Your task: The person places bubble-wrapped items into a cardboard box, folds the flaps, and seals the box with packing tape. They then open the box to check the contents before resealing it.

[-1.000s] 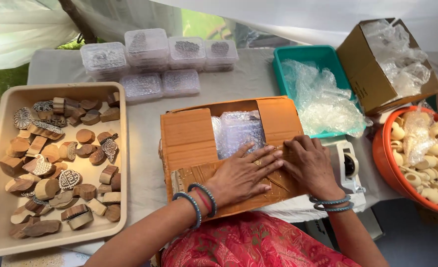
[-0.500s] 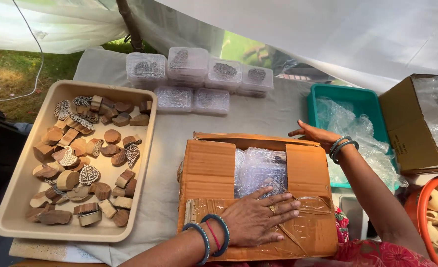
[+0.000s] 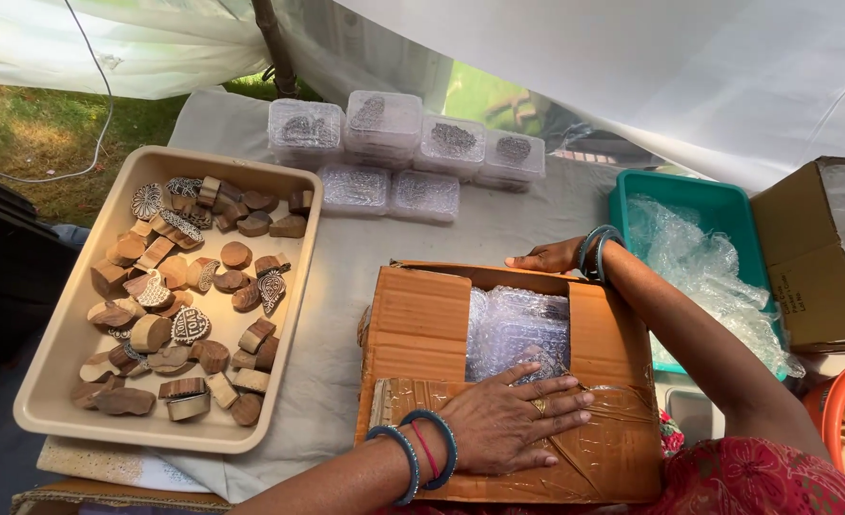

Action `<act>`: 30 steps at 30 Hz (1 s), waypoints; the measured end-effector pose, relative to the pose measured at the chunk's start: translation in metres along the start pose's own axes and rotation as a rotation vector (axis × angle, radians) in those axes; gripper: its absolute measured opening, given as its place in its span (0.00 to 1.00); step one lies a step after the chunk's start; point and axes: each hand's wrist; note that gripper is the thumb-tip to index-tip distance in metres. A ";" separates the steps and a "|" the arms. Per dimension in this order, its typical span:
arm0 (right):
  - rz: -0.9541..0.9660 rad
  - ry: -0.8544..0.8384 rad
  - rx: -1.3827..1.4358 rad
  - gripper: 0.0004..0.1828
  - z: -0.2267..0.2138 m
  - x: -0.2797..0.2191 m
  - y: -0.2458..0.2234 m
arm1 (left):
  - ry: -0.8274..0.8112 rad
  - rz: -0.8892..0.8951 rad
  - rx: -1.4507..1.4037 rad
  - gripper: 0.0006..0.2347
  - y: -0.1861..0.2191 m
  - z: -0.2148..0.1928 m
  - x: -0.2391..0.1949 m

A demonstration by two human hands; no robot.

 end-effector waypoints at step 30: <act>-0.363 1.195 -0.020 0.29 0.193 -0.261 -0.083 | 0.151 -0.471 0.132 0.43 0.012 -0.042 -0.003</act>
Point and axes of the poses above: each hand's wrist, its own x-axis towards the middle knuckle, its own z-axis out of the palm, y = z × x, and after that the axes turned 2 degrees about -x, right-handed
